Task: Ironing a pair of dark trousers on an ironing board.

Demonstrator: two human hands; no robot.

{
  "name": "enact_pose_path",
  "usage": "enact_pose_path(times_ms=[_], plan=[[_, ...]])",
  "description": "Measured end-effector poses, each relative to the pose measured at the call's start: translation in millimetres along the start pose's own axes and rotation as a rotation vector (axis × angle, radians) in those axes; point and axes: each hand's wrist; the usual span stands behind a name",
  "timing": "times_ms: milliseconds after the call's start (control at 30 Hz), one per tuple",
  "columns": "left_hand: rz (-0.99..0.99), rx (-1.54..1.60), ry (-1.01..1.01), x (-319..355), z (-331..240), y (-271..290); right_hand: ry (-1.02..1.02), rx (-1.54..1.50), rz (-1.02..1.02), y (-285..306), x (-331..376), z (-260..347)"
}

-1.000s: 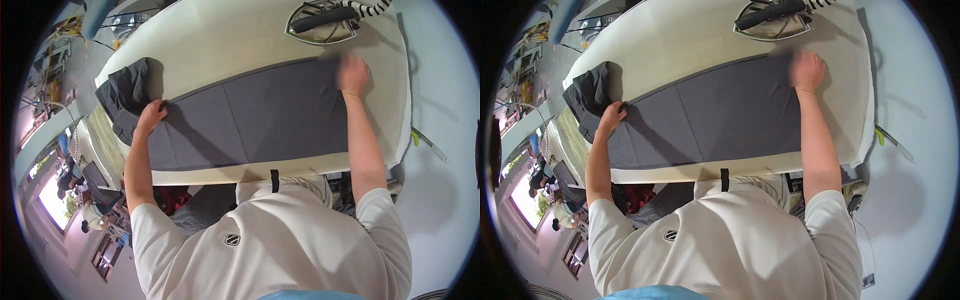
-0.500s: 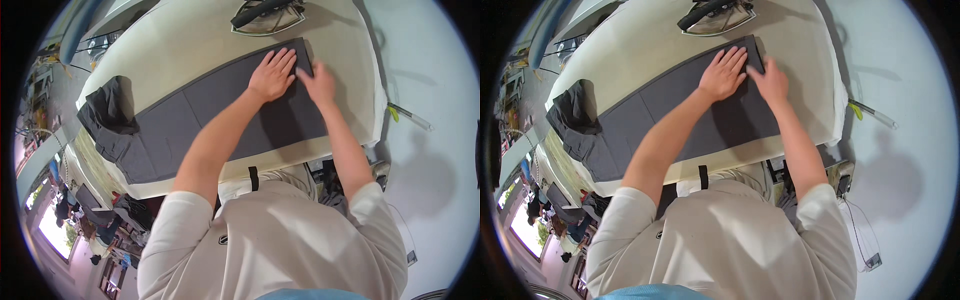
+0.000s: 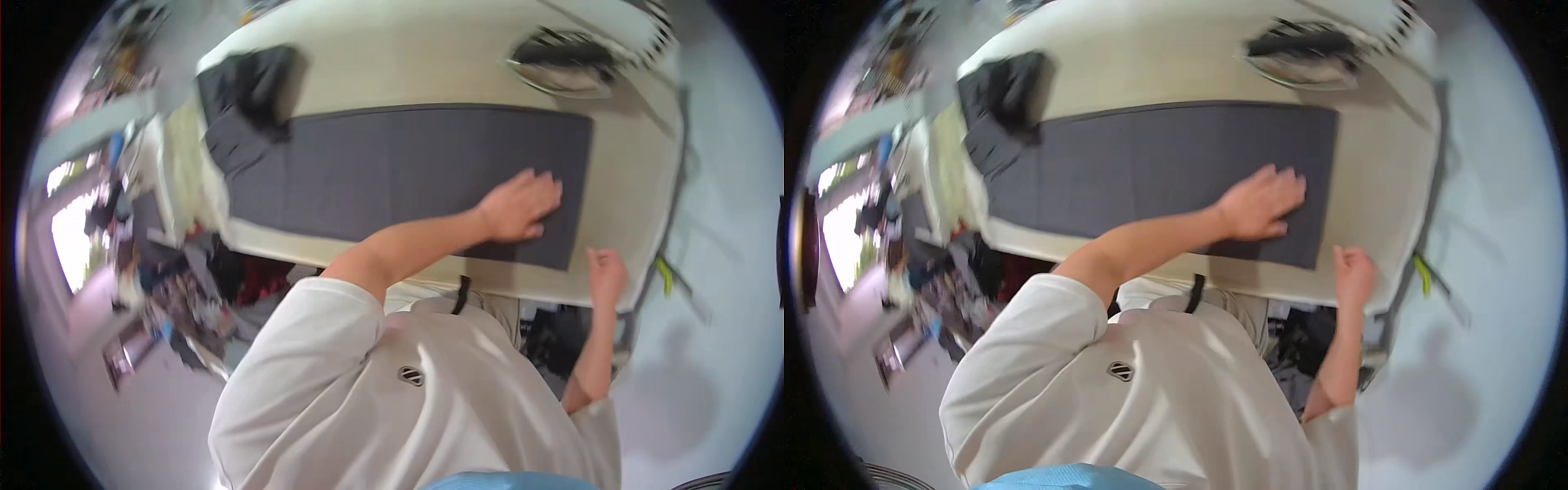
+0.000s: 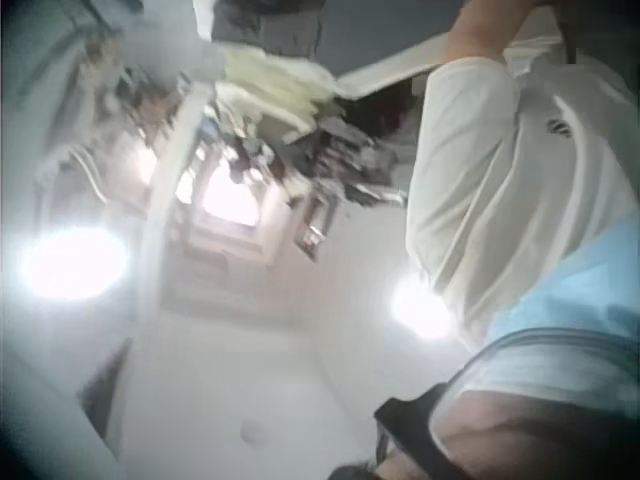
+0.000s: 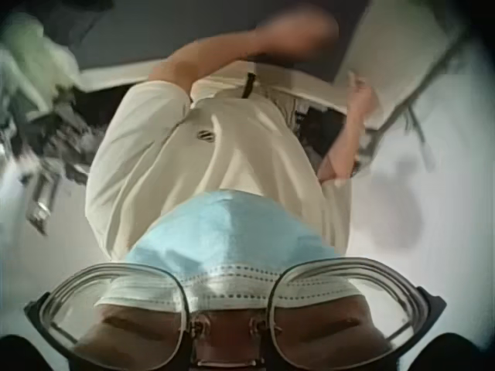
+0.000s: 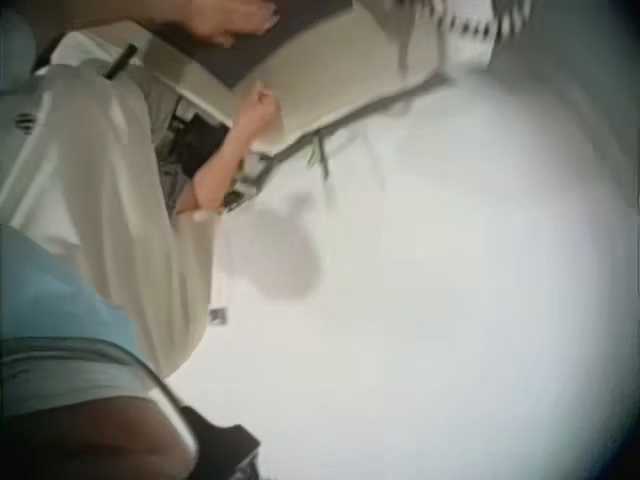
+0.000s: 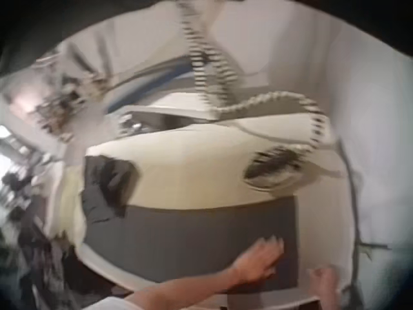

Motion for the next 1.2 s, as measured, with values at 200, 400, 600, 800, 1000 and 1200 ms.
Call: enact_pose_path(times_ms=[200, 400, 600, 800, 1000, 1200], plan=[[0.178, 0.022, 0.431, 180, 97, 94, 0.961, 0.367, -0.519, 71, -101, 217], [-0.214, -0.058, 0.935, 336, 233, 123, 1.0, 0.811, -0.302, 61, -262, 285], [-0.424, -0.221, 0.843, 354, 249, 124, 0.747, 0.839, -0.091, 22, -258, 277], [-0.496, -0.11, 0.699, 361, 283, 118, 0.776, 0.845, 0.165, -120, 17, 398], [-0.364, -0.162, 0.802, 439, 204, 138, 0.777, 0.552, 0.263, -195, 109, 541], [-0.176, -0.026, 0.798, 419, 54, 39, 0.565, 0.322, 0.354, -193, 65, 589]])
Point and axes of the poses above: each hand's wrist, its own x-axis away from the middle knuckle, its own y-axis out of the back of the hand, z = x × y, and after that the axes turned 5 degrees about z, right-handed
